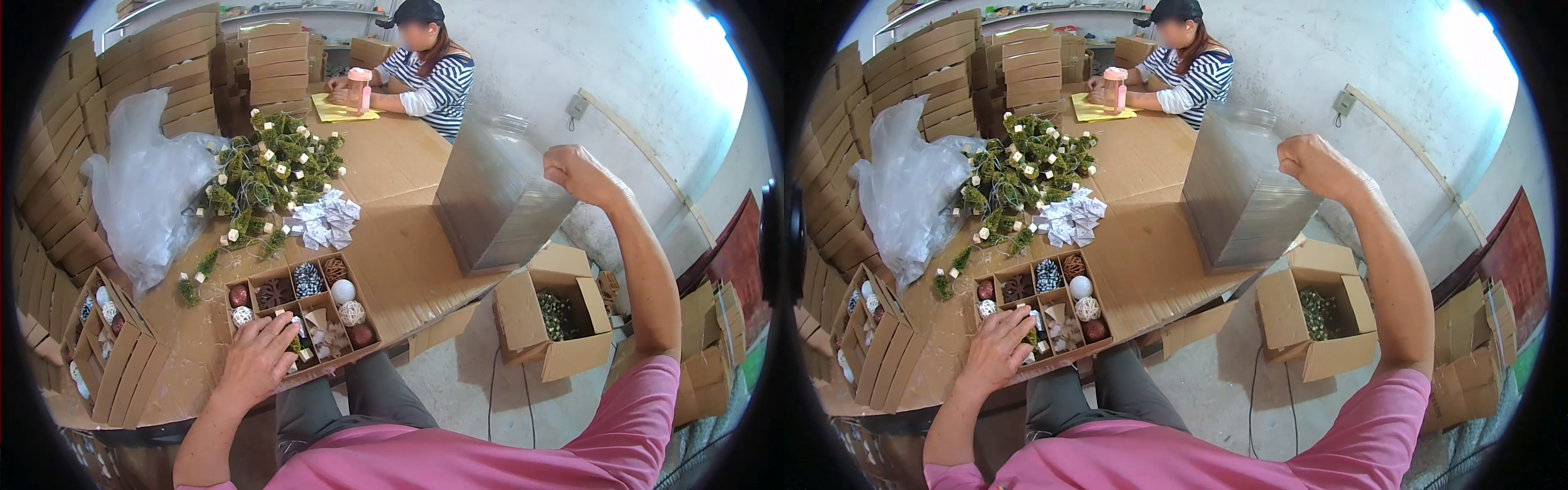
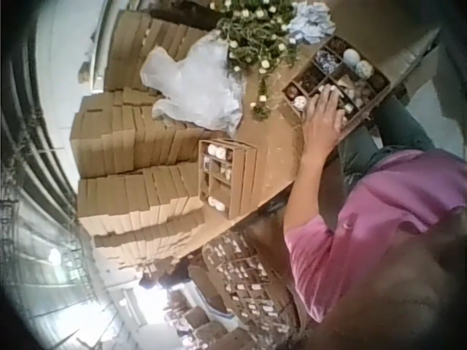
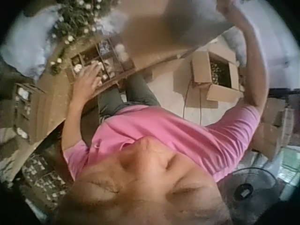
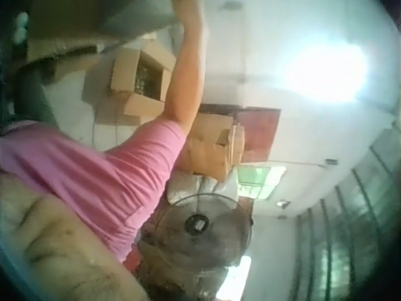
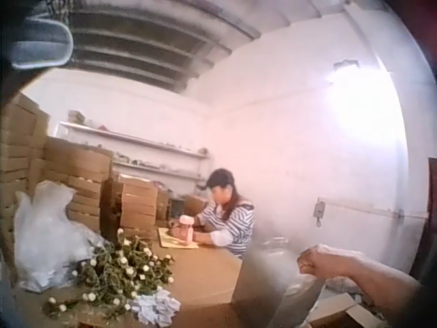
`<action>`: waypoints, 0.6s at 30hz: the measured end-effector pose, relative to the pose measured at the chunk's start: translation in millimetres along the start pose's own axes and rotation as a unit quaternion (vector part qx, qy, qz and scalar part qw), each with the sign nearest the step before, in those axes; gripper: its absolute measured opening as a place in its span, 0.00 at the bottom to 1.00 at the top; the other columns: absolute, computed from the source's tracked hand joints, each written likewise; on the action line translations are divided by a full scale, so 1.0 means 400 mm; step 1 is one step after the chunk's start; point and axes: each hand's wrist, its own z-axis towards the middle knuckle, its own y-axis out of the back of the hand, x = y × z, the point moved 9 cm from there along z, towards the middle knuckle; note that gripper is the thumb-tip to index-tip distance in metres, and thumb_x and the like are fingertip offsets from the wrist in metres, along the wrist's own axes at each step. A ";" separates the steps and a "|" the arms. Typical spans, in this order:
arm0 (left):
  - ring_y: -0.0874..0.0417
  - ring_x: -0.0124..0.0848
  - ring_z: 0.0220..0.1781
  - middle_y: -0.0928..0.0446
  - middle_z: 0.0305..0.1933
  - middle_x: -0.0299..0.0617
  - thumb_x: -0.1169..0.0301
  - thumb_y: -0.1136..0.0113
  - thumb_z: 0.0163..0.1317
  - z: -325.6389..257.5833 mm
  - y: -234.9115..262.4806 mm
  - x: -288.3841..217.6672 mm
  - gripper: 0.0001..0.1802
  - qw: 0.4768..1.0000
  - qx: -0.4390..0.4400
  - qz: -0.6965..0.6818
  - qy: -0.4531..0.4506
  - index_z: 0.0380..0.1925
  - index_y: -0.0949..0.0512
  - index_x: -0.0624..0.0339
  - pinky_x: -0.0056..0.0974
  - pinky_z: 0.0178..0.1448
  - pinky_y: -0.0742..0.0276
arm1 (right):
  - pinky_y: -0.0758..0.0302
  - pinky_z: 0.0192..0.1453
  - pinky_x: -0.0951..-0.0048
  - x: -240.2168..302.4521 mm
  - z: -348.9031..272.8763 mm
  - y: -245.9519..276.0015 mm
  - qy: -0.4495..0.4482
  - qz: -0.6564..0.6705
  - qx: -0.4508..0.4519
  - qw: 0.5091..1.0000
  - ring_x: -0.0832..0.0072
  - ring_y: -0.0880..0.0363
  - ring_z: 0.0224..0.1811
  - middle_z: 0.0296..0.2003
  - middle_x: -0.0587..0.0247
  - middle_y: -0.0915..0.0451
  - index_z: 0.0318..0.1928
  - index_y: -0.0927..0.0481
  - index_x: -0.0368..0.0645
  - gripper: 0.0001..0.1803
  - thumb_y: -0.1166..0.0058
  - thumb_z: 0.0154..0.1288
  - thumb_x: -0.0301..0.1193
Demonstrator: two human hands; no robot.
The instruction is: The person packs miniature decorative trees and assorted ornaments into the compartments of a divided cardboard box by hand and arranges the items inside.
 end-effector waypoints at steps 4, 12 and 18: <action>0.30 0.42 0.53 0.31 0.57 0.40 0.67 0.39 0.49 0.001 0.004 -0.001 0.26 1.000 0.002 -0.001 0.001 0.51 0.28 0.57 0.45 0.57 0.34 | 0.35 0.33 0.67 0.004 -0.029 0.038 0.030 0.043 -0.107 0.993 0.63 0.35 0.26 0.21 0.53 0.35 0.24 0.32 0.32 0.08 0.47 0.54 0.23; 0.30 0.42 0.53 0.31 0.57 0.40 0.68 0.38 0.48 -0.006 0.001 0.003 0.27 1.000 0.011 -0.006 0.010 0.51 0.28 0.57 0.45 0.58 0.34 | 0.34 0.33 0.76 -0.057 -0.022 0.005 -0.023 0.245 -0.018 0.969 0.80 0.35 0.26 0.21 0.68 0.31 0.23 0.28 0.34 0.07 0.46 0.55 0.23; 0.30 0.42 0.54 0.31 0.58 0.40 0.68 0.38 0.48 -0.007 -0.002 0.004 0.27 1.000 0.014 -0.007 0.011 0.52 0.28 0.57 0.45 0.58 0.35 | 0.32 0.34 0.79 -0.094 -0.009 -0.045 -0.088 0.346 0.057 0.932 0.82 0.31 0.26 0.21 0.69 0.25 0.23 0.22 0.37 0.13 0.41 0.56 0.35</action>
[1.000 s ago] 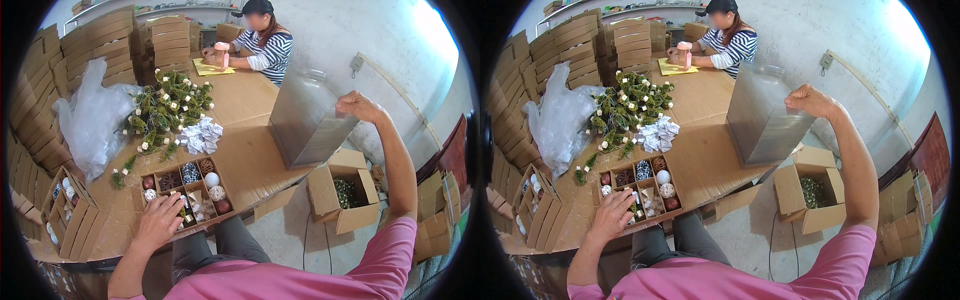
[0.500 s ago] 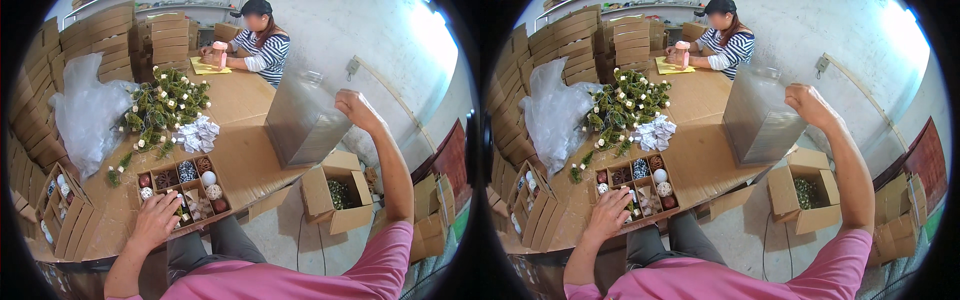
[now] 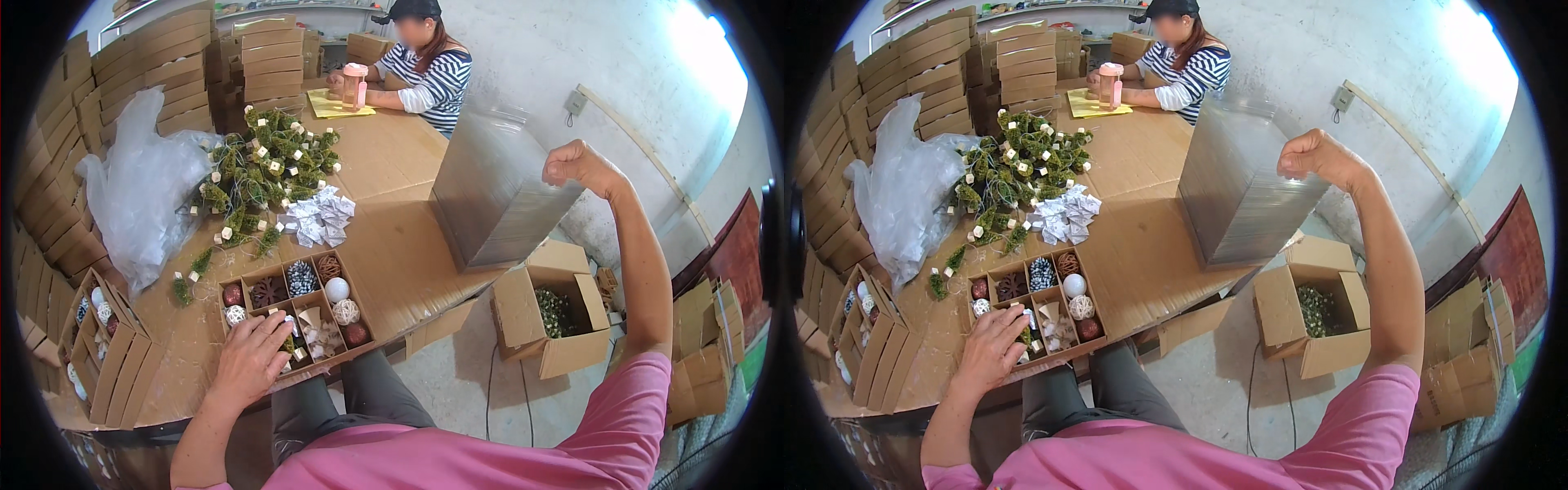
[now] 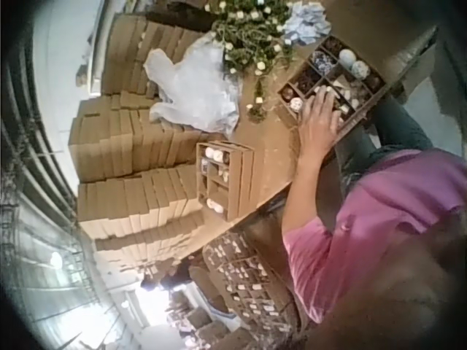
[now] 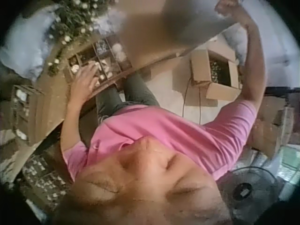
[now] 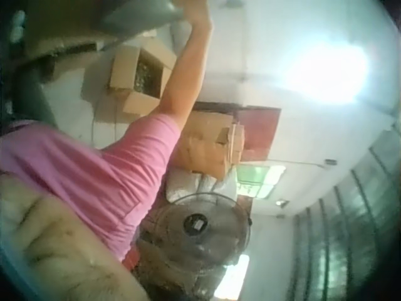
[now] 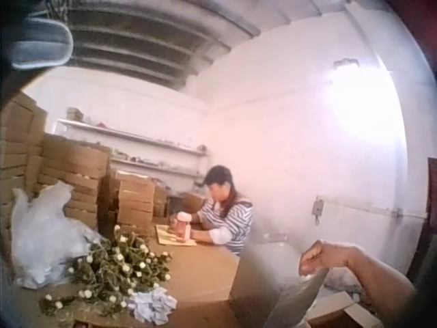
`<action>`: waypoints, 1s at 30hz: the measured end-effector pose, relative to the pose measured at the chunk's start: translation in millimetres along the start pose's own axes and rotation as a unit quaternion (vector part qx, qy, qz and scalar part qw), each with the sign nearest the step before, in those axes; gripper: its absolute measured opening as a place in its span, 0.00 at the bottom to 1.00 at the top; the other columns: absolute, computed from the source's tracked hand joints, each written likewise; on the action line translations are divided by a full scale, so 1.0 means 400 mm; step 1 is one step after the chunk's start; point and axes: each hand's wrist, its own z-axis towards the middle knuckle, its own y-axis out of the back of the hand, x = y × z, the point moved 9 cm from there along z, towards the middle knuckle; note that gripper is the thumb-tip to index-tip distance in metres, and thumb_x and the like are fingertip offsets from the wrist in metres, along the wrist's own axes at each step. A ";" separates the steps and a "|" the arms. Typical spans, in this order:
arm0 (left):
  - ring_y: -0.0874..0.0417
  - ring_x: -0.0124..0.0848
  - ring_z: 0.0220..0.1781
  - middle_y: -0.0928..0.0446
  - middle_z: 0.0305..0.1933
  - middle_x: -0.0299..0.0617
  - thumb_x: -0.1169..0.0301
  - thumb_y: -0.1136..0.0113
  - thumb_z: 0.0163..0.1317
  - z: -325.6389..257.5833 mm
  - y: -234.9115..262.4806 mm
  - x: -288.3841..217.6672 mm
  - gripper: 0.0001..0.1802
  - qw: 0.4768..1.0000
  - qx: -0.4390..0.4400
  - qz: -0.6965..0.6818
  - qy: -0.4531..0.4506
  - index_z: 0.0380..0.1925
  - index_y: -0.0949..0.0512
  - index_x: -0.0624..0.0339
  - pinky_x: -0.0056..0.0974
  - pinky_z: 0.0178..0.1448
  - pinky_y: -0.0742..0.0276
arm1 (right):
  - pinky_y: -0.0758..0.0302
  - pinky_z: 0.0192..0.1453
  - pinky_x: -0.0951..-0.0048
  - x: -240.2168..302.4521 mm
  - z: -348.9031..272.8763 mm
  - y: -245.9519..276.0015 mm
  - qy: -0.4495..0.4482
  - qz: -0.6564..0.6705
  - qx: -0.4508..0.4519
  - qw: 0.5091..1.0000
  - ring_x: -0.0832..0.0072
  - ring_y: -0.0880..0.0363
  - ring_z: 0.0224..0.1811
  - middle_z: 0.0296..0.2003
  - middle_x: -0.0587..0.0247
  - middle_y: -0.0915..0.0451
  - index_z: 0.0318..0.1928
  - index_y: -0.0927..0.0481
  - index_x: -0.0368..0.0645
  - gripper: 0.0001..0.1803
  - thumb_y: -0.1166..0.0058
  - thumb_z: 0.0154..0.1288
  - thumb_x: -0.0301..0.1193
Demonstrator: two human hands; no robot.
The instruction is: The person packs miniature decorative trees and assorted ornaments into the compartments of a divided cardboard box by hand and arranges the items inside.
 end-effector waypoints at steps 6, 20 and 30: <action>0.30 0.41 0.54 0.31 0.57 0.40 0.68 0.38 0.48 0.001 0.003 -0.002 0.27 1.000 -0.005 0.001 -0.002 0.51 0.28 0.57 0.45 0.58 0.35 | 0.33 0.31 0.78 -0.039 0.024 -0.008 0.014 0.073 0.040 0.996 0.81 0.32 0.23 0.20 0.68 0.25 0.21 0.23 0.39 0.19 0.42 0.56 0.42; 0.30 0.42 0.53 0.31 0.57 0.40 0.69 0.38 0.47 -0.001 0.014 -0.013 0.27 1.000 -0.010 -0.007 0.005 0.50 0.28 0.58 0.44 0.57 0.34 | 0.34 0.31 0.75 0.028 -0.068 0.003 0.118 -0.163 -0.193 0.960 0.79 0.35 0.24 0.19 0.63 0.31 0.31 0.28 0.34 0.07 0.50 0.61 0.27; 0.30 0.41 0.53 0.31 0.57 0.40 0.68 0.38 0.48 0.005 0.011 -0.009 0.26 1.000 -0.014 -0.008 0.002 0.50 0.27 0.58 0.44 0.57 0.34 | 0.34 0.32 0.77 0.012 -0.010 0.030 0.066 -0.142 -0.093 0.983 0.81 0.34 0.25 0.20 0.68 0.31 0.29 0.27 0.34 0.03 0.49 0.57 0.22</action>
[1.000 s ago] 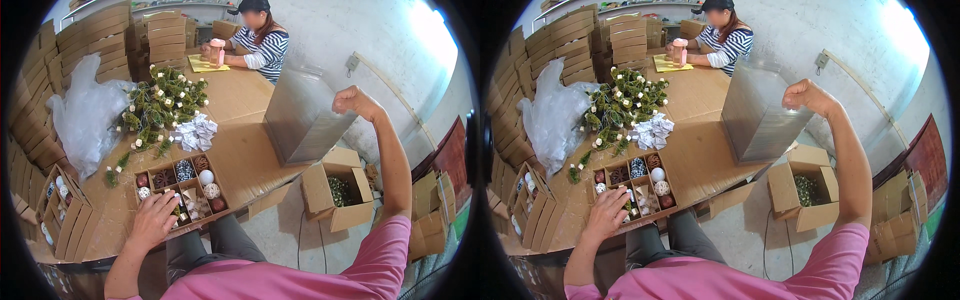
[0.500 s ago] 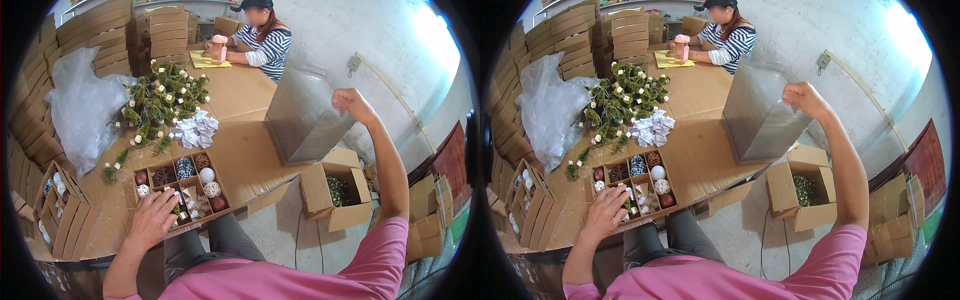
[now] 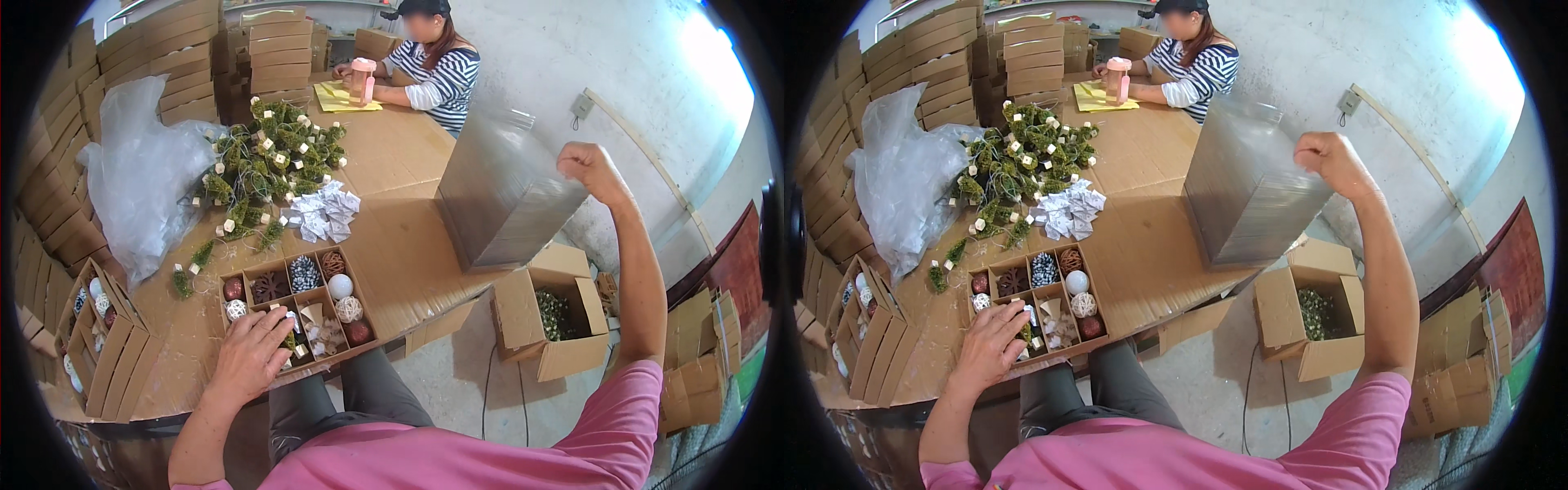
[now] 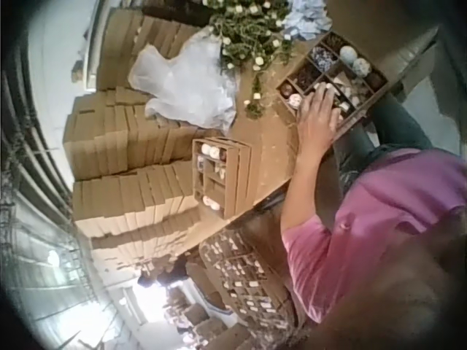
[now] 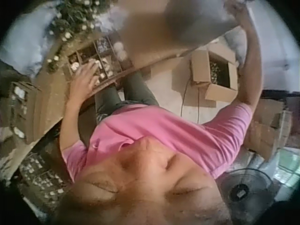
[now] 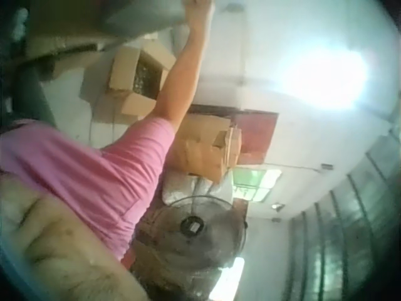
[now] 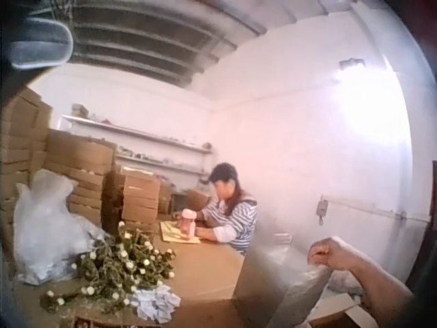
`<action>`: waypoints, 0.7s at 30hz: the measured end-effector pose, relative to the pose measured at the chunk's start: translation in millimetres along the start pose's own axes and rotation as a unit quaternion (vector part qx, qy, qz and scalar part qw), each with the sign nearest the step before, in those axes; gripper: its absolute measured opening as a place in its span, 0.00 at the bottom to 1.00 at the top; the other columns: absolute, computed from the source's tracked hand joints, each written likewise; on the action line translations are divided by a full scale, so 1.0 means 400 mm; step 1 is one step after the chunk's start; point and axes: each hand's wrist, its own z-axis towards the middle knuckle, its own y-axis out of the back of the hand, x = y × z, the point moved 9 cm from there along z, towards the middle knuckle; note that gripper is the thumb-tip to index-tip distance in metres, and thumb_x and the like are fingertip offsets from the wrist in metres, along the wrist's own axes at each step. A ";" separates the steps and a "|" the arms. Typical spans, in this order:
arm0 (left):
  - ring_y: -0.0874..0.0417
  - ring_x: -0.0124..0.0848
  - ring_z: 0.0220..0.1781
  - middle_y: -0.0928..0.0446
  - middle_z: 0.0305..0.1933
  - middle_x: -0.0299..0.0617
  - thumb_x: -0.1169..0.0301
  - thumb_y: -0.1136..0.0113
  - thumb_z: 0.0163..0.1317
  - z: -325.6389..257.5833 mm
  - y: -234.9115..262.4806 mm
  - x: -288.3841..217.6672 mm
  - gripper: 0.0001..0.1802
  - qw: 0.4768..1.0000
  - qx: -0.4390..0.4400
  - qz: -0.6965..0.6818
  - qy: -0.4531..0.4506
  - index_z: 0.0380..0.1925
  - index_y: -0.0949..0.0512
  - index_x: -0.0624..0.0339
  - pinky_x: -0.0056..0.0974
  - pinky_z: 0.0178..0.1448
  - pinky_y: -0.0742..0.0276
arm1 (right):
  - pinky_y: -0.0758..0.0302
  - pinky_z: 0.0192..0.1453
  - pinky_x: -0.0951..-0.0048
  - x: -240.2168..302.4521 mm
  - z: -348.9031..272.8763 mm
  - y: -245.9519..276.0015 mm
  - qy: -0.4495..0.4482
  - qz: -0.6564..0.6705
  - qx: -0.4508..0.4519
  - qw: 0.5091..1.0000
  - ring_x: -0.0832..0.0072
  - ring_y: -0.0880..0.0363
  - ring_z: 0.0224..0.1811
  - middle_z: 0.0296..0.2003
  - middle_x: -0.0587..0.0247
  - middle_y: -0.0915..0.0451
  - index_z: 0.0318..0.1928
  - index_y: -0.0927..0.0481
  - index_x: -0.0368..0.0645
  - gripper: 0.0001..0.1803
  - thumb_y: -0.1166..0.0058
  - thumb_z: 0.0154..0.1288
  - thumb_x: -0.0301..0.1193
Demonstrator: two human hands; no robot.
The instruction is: The person packs miniature decorative trees and assorted ornaments into the compartments of a divided cardboard box by hand and arranges the items inside.
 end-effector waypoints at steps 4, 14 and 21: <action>0.30 0.41 0.52 0.30 0.57 0.40 0.68 0.38 0.48 0.010 -0.005 -0.003 0.25 1.000 0.001 -0.003 -0.003 0.50 0.27 0.58 0.44 0.57 0.34 | 0.38 0.30 0.80 -0.031 -0.004 0.080 -0.001 0.092 -0.090 0.992 0.86 0.38 0.24 0.19 0.75 0.34 0.23 0.29 0.39 0.07 0.48 0.56 0.23; 0.30 0.41 0.53 0.30 0.56 0.39 0.68 0.38 0.49 -0.001 -0.010 0.000 0.24 1.000 -0.003 0.008 -0.008 0.49 0.27 0.56 0.44 0.57 0.33 | 0.34 0.33 0.80 0.051 -0.013 0.255 0.072 0.246 -0.316 0.914 0.83 0.36 0.23 0.21 0.72 0.31 0.27 0.27 0.43 0.08 0.52 0.64 0.31; 0.34 0.40 0.56 0.35 0.61 0.43 0.63 0.45 0.54 0.033 -0.014 -0.037 0.27 0.997 0.052 0.044 -0.028 0.54 0.32 0.60 0.43 0.59 0.38 | 0.43 0.21 0.86 0.198 -0.044 0.306 0.100 0.415 -0.368 0.826 0.86 0.47 0.17 0.17 0.76 0.45 0.31 0.31 0.43 0.14 0.60 0.69 0.39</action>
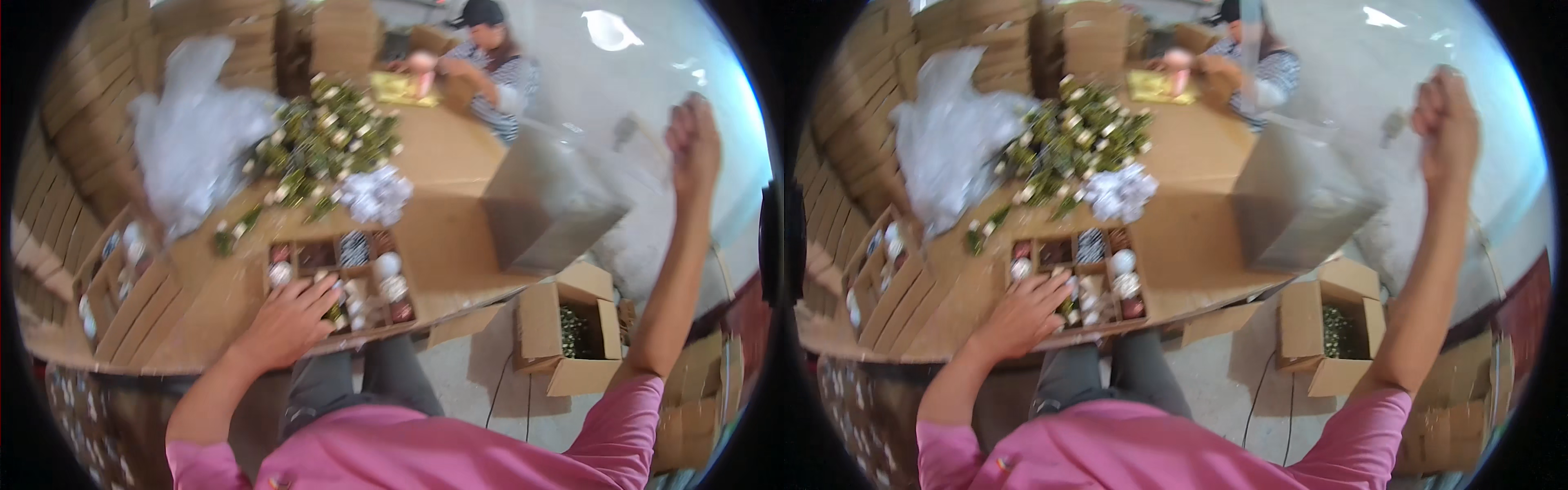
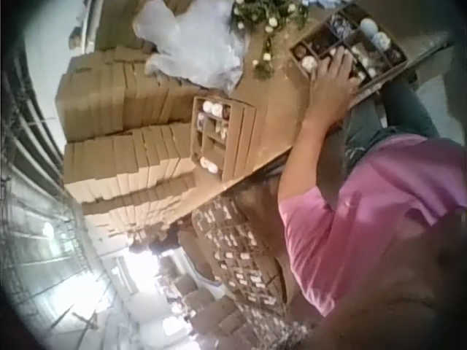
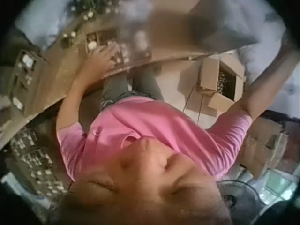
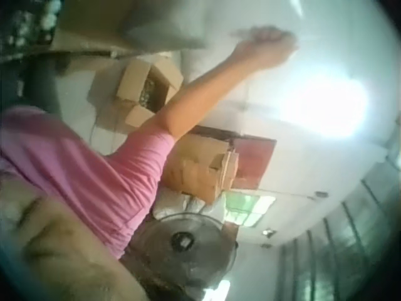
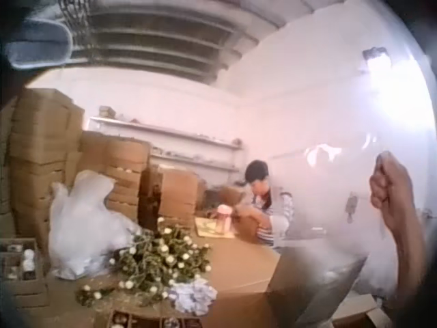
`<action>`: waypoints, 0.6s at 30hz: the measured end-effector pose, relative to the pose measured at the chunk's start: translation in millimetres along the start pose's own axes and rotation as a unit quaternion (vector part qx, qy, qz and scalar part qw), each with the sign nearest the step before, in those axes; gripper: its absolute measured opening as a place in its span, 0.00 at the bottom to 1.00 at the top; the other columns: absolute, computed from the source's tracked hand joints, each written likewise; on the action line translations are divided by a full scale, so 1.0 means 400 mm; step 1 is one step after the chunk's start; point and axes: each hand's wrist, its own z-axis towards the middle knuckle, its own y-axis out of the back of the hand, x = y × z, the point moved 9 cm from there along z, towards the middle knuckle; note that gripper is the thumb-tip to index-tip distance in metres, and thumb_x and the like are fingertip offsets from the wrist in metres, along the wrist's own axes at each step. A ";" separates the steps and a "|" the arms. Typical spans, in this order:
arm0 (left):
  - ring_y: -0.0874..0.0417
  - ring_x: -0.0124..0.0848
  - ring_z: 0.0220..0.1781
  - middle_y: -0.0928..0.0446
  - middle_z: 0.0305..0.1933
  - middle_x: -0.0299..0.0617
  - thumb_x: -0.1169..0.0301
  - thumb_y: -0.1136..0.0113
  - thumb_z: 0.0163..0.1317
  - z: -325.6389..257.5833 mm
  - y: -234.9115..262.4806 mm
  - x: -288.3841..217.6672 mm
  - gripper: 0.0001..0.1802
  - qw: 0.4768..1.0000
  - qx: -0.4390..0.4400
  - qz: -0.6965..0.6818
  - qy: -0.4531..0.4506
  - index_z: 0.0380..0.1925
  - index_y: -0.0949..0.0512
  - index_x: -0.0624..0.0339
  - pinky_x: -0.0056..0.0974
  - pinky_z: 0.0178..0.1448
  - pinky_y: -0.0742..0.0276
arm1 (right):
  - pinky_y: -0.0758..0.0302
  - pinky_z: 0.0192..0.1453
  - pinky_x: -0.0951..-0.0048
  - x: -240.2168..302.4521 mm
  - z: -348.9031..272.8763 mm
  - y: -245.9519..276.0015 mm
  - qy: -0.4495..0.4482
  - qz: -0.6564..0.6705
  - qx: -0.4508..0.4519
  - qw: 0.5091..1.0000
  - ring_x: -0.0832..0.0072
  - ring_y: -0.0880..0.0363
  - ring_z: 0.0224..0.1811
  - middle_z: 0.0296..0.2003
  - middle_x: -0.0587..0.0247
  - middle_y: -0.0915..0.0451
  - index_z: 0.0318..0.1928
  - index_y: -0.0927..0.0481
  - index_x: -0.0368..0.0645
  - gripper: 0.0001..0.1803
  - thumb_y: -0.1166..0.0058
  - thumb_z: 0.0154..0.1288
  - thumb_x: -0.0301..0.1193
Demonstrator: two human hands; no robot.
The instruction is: The person packs miniature decorative trees and assorted ornaments into the compartments of a divided cardboard box by hand and arranges the items inside.
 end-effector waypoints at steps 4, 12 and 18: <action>0.38 0.47 0.60 0.43 0.66 0.50 0.53 0.47 0.57 0.002 0.001 -0.023 0.37 1.000 0.020 0.021 0.005 0.61 0.42 0.65 0.49 0.63 0.46 | 0.49 0.14 0.90 -0.022 -0.144 -0.186 -0.084 0.136 0.146 0.976 0.89 0.47 0.18 0.20 0.77 0.42 0.37 0.32 0.45 0.16 0.57 0.68 0.45; 0.42 0.49 0.66 0.40 0.64 0.51 0.66 0.49 0.57 -0.063 0.067 0.095 0.35 0.924 -0.121 -0.324 0.166 0.64 0.47 0.63 0.46 0.69 0.51 | 0.54 0.11 0.87 -0.203 -0.507 -0.500 -0.358 0.309 0.354 0.807 0.90 0.49 0.13 0.18 0.77 0.44 0.33 0.36 0.49 0.15 0.45 0.58 0.41; 0.22 0.35 0.41 0.26 0.45 0.47 0.51 0.43 0.57 -0.164 0.061 0.095 0.39 0.512 -0.201 -0.828 0.109 0.62 0.44 0.60 0.38 0.47 0.26 | 0.52 0.12 0.87 -0.336 -0.673 -0.564 -0.511 0.209 0.332 0.765 0.88 0.45 0.15 0.18 0.79 0.44 0.31 0.36 0.54 0.13 0.44 0.58 0.40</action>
